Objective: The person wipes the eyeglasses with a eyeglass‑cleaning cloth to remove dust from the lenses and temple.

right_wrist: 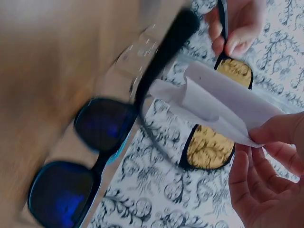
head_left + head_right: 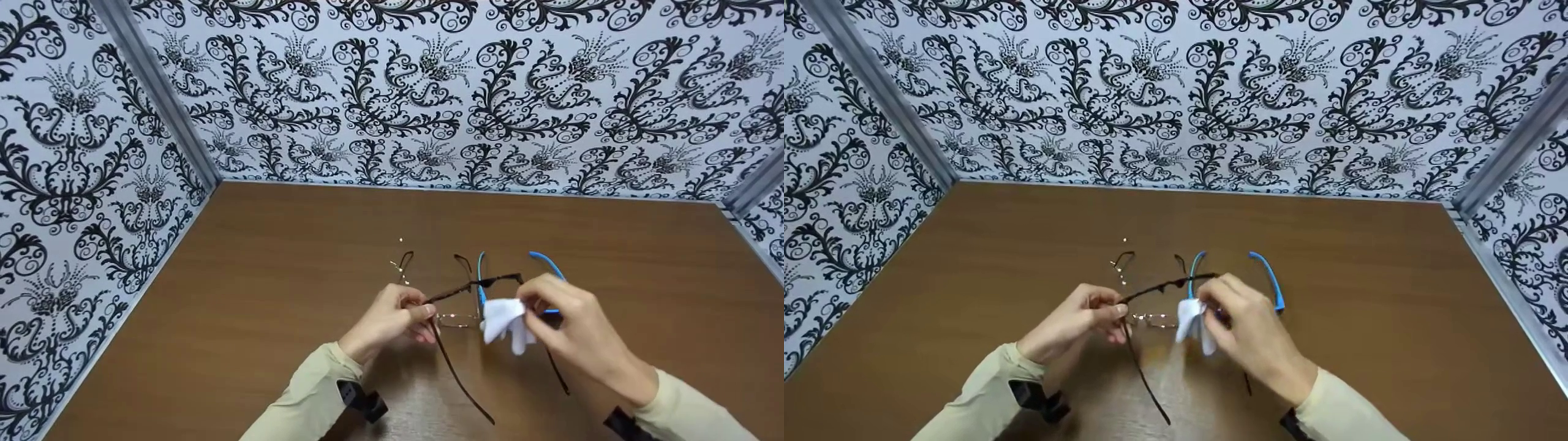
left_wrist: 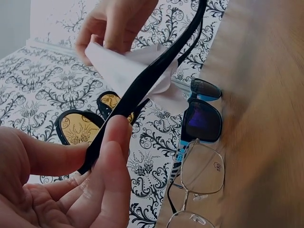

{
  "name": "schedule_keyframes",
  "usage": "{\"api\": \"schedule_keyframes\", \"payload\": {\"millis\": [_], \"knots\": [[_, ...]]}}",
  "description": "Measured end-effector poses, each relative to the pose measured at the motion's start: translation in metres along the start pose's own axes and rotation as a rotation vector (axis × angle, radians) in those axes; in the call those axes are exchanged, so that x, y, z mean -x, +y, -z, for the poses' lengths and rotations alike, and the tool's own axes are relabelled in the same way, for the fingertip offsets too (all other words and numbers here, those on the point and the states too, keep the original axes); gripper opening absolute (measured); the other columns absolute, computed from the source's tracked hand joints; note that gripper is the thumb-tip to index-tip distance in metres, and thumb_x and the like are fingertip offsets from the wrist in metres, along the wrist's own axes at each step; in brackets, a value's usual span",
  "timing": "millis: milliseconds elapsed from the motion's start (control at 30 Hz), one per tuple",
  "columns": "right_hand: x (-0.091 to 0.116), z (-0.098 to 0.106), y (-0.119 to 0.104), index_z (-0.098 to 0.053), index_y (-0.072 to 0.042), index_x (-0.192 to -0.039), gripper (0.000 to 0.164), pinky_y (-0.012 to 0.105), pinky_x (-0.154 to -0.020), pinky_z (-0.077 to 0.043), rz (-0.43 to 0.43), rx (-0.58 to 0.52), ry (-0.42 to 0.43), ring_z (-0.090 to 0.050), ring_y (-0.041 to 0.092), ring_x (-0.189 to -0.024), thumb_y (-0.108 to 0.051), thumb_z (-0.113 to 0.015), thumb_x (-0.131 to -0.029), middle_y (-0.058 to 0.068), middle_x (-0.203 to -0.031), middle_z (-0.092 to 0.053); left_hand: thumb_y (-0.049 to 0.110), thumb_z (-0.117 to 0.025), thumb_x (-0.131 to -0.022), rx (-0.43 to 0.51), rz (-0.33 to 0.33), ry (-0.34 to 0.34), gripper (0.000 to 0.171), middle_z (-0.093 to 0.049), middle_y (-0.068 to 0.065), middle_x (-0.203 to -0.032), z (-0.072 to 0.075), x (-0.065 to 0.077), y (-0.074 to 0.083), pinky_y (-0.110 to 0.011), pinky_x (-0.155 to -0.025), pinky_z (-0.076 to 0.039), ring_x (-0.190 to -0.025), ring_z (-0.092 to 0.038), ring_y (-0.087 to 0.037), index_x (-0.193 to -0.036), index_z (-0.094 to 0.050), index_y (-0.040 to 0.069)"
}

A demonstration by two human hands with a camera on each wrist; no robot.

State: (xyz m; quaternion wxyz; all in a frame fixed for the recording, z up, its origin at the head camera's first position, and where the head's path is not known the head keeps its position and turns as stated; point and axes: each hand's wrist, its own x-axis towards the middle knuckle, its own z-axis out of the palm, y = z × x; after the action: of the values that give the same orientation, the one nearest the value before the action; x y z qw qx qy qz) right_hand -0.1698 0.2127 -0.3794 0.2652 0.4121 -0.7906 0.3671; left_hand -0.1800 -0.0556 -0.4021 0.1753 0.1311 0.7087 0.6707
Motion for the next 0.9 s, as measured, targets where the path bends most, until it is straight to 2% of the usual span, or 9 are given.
{"api": "schedule_keyframes", "payload": {"millis": [133, 333, 400, 533, 733, 900], "knots": [[0.004, -0.007, -0.010, -0.063, -0.001, -0.090, 0.040, 0.013, -0.058, -0.046, 0.020, -0.113, -0.054, -0.056, 0.011, -0.066, 0.026, -0.066, -0.060, 0.005, -0.082, -0.061, -0.002, -0.058, -0.092, 0.027, 0.006, 0.030, 0.014, -0.068, -0.020, -0.074, 0.001, -0.001, -0.001, -0.037, -0.060, -0.057, -0.059, -0.068, -0.024, -0.092, -0.060, -0.016], [0.017, -0.018, -0.016, -0.059, -0.005, -0.092, 0.038, 0.014, -0.062, -0.049, 0.028, -0.236, -0.218, -0.059, 0.010, -0.070, 0.021, -0.066, -0.066, 0.001, -0.083, -0.059, -0.003, -0.057, -0.092, 0.064, 0.037, 0.098, 0.009, -0.067, -0.016, -0.072, 0.005, -0.003, -0.002, -0.034, -0.060, -0.057, -0.059, -0.067, -0.021, -0.093, -0.060, -0.012], [0.020, -0.020, -0.018, -0.058, -0.007, -0.093, 0.036, 0.015, -0.062, -0.050, 0.000, -0.256, -0.272, -0.060, 0.008, -0.071, 0.019, -0.065, -0.069, -0.001, -0.082, -0.058, -0.003, -0.057, -0.092, 0.068, 0.029, 0.113, 0.010, -0.067, -0.017, -0.073, 0.006, -0.004, -0.002, -0.034, -0.060, -0.057, -0.060, -0.068, -0.023, -0.093, -0.060, -0.012], [0.025, -0.027, -0.023, -0.055, -0.009, -0.095, 0.032, 0.019, -0.059, -0.053, -0.127, -0.303, -0.351, -0.063, 0.007, -0.072, 0.016, -0.064, -0.077, -0.002, -0.084, -0.061, -0.003, -0.058, -0.092, 0.061, 0.017, 0.127, 0.013, -0.068, -0.021, -0.079, 0.006, -0.004, -0.002, -0.036, -0.061, -0.057, -0.063, -0.069, -0.027, -0.097, -0.061, -0.014], [0.019, -0.038, -0.032, -0.056, -0.008, -0.095, 0.027, 0.028, -0.061, -0.056, -0.264, -0.319, -0.311, -0.067, 0.012, -0.073, 0.014, -0.061, -0.081, 0.002, -0.085, -0.064, -0.003, -0.058, -0.092, 0.045, 0.030, 0.148, 0.016, -0.068, -0.024, -0.083, 0.002, -0.002, -0.002, -0.036, -0.061, -0.057, -0.059, -0.068, -0.021, -0.102, -0.061, -0.015], [0.010, -0.046, -0.039, -0.056, -0.010, -0.093, 0.026, 0.028, -0.062, -0.056, -0.351, -0.322, -0.259, -0.067, 0.011, -0.074, 0.013, -0.061, -0.082, 0.000, -0.087, -0.065, -0.002, -0.058, -0.093, 0.051, 0.024, 0.148, 0.017, -0.068, -0.020, -0.079, -0.002, 0.000, -0.002, -0.036, -0.060, -0.057, -0.059, -0.068, -0.020, -0.102, -0.061, -0.016]]}}
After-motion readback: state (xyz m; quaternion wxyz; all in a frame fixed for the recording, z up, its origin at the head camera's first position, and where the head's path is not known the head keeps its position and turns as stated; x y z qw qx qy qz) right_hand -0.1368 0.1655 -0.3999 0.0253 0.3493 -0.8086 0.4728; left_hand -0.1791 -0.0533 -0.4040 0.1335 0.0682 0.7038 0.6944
